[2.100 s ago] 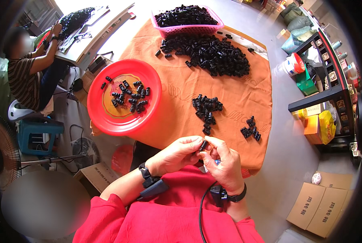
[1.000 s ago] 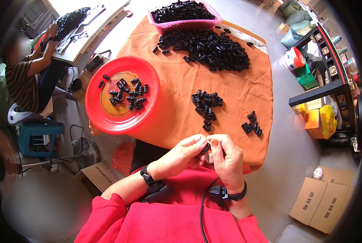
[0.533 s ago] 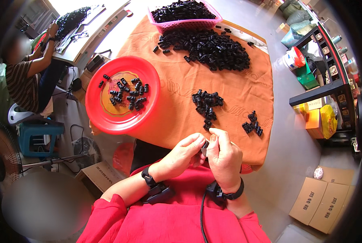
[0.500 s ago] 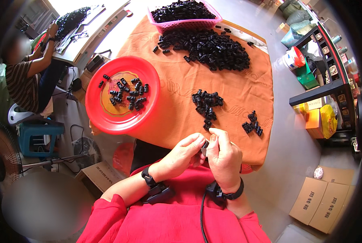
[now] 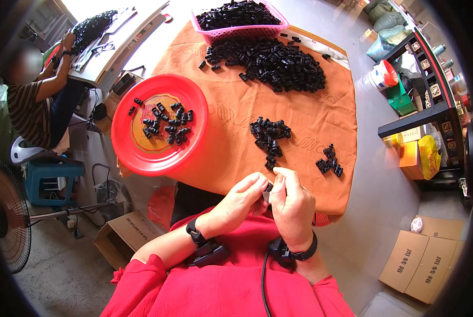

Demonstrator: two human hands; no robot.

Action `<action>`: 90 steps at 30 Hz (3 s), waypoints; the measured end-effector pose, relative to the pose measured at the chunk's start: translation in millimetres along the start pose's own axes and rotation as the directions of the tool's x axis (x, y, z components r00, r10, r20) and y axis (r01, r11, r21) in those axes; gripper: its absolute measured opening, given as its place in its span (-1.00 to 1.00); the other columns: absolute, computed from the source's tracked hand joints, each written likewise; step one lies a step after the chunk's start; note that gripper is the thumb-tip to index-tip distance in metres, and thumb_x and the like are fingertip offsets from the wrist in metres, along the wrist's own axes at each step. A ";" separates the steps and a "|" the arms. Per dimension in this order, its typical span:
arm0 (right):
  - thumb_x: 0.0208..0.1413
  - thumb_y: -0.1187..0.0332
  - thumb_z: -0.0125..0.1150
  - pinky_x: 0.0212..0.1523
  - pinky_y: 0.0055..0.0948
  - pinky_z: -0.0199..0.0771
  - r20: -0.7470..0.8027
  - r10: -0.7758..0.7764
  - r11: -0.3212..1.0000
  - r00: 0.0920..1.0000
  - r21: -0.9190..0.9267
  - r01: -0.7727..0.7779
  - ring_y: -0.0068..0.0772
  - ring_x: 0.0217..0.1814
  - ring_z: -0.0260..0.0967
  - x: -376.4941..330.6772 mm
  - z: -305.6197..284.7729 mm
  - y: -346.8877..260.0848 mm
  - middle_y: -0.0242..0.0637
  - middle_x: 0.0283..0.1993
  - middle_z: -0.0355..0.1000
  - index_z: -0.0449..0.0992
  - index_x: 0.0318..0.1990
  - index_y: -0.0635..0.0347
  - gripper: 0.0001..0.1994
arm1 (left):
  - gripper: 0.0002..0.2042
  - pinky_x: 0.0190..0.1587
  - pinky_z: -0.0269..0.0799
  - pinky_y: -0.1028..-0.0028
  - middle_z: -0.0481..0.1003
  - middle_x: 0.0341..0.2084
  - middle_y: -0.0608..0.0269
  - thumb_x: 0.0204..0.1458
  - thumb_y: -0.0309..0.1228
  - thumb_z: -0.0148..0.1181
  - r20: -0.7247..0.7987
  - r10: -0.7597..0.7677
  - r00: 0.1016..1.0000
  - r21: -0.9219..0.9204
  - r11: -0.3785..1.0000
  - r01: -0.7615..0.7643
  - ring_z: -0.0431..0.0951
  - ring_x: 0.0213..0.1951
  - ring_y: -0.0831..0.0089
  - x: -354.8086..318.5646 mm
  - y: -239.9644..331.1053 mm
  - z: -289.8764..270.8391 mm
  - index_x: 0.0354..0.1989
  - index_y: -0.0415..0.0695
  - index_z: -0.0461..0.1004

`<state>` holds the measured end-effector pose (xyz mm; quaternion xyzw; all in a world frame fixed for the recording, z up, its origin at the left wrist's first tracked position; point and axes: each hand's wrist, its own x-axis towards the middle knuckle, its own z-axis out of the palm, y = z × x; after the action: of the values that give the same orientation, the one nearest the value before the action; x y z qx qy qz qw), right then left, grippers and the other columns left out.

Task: Manually assemble small black plastic shoe components by hand.

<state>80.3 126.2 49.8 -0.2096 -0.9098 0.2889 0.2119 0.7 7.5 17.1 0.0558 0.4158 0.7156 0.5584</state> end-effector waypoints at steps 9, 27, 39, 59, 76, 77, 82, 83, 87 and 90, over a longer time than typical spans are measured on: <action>0.20 0.42 0.11 -0.46 -0.12 0.44 0.017 0.057 0.997 0.998 0.053 -0.058 -0.01 -0.48 0.49 0.2 -0.7 -1.8 -0.07 -0.57 0.46 0.49 -0.13 0.20 -0.87 | -0.74 -0.41 0.23 0.65 0.37 -0.47 0.45 0.35 -0.11 -0.11 0.021 0.004 1.000 -0.055 0.998 -0.003 0.32 -0.46 0.68 0.2 -1.2 0.9 -0.24 -0.02 0.35; 0.22 0.41 0.09 -0.49 -0.11 0.43 0.031 0.092 0.995 0.995 0.041 -0.093 0.00 -0.49 0.49 0.9 1.0 -1.6 -0.07 -0.55 0.47 0.48 -0.15 0.16 -0.89 | -0.76 -0.39 0.23 0.63 0.36 -0.48 0.43 0.36 -0.19 -0.11 -0.017 0.059 0.998 -0.042 0.997 -0.060 0.32 -0.45 0.67 2.7 -3.5 1.3 -0.26 -0.06 0.34; 0.19 0.45 0.12 -0.47 -0.14 0.44 0.081 0.150 0.983 0.985 0.094 -0.157 -0.02 -0.48 0.50 2.4 -7.7 -1.8 -0.08 -0.54 0.47 0.49 -0.16 0.18 -0.89 | -0.77 -0.43 0.20 0.61 0.37 -0.51 0.39 0.35 -0.22 -0.09 -0.022 0.009 1.000 -0.153 0.988 -0.012 0.33 -0.48 0.61 1.0 3.9 4.3 -0.24 -0.11 0.36; 0.22 0.39 0.07 -0.47 -0.11 0.45 0.069 0.106 0.993 0.992 0.051 -0.110 0.01 -0.47 0.49 2.6 -2.5 -3.9 -0.07 -0.54 0.48 0.48 -0.16 0.17 -0.88 | -0.78 -0.43 0.22 0.66 0.37 -0.47 0.45 0.36 -0.18 -0.09 -0.003 0.032 0.999 -0.090 0.995 -0.032 0.33 -0.47 0.69 1.0 -4.6 0.1 -0.26 -0.03 0.34; 0.26 0.44 0.05 -0.49 -0.15 0.43 -0.108 0.233 0.968 0.966 0.124 -0.219 -0.02 -0.48 0.50 2.5 -3.5 8.4 -0.07 -0.53 0.47 0.48 -0.11 0.19 -0.87 | -0.76 -0.43 0.18 0.63 0.33 -0.50 0.42 0.35 -0.20 -0.09 -0.070 0.027 0.997 0.063 0.998 -0.023 0.29 -0.47 0.66 -1.4 -1.7 1.2 -0.26 -0.09 0.35; 0.27 0.43 0.04 -0.50 -0.18 0.42 -0.119 0.255 0.960 0.960 0.152 -0.236 -0.08 -0.50 0.50 7.1 -10.6 2.2 -0.10 -0.54 0.46 0.48 -0.11 0.20 -0.88 | -0.76 -0.43 0.18 0.63 0.33 -0.50 0.42 0.35 -0.20 -0.09 -0.071 0.027 0.997 0.062 0.998 -0.023 0.29 -0.47 0.66 -1.3 -0.5 -0.6 -0.26 -0.09 0.35; 0.22 0.43 0.10 -0.52 -0.20 0.42 -0.014 0.092 0.993 0.996 0.081 -0.091 -0.10 -0.54 0.48 2.8 -7.8 7.2 -0.11 -0.58 0.44 0.49 -0.14 0.18 -0.89 | -0.76 -0.41 0.20 0.62 0.32 -0.51 0.41 0.35 -0.20 -0.09 -0.007 -0.007 1.000 -0.106 0.994 0.006 0.29 -0.46 0.62 -1.2 4.9 -1.8 -0.23 -0.11 0.36; 0.22 0.43 0.10 -0.52 -0.20 0.42 -0.014 0.092 0.993 0.996 0.081 -0.091 -0.10 -0.54 0.48 1.6 -6.9 5.8 -0.11 -0.58 0.44 0.49 -0.14 0.18 -0.89 | -0.76 -0.41 0.20 0.62 0.32 -0.51 0.41 0.35 -0.20 -0.09 -0.006 -0.007 1.000 -0.106 0.994 0.006 0.29 -0.46 0.62 0.0 4.1 -2.0 -0.23 -0.11 0.36; 0.20 0.43 0.11 -0.52 -0.14 0.41 0.055 0.114 0.991 0.992 0.064 -0.118 -0.05 -0.54 0.46 0.3 -3.0 1.1 -0.11 -0.59 0.44 0.48 -0.17 0.18 -0.90 | -0.79 -0.40 0.23 0.62 0.33 -0.50 0.42 0.35 -0.23 -0.07 0.025 -0.033 0.999 -0.160 0.986 0.037 0.30 -0.46 0.62 1.7 2.9 -2.2 -0.27 -0.08 0.34; 0.21 0.42 0.10 -0.52 -0.14 0.41 0.058 0.080 0.996 0.995 0.043 -0.082 -0.04 -0.54 0.47 0.6 -1.5 0.0 -0.11 -0.59 0.44 0.48 -0.16 0.18 -0.89 | -0.80 -0.39 0.24 0.61 0.34 -0.49 0.42 0.35 -0.24 -0.07 0.017 -0.052 0.999 -0.183 0.982 0.054 0.31 -0.45 0.63 1.0 1.5 -2.3 -0.28 -0.07 0.33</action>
<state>80.6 127.3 51.1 -0.2332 -0.8993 0.3236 0.1791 -2.0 7.1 16.2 -0.0028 0.3460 0.7356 0.5824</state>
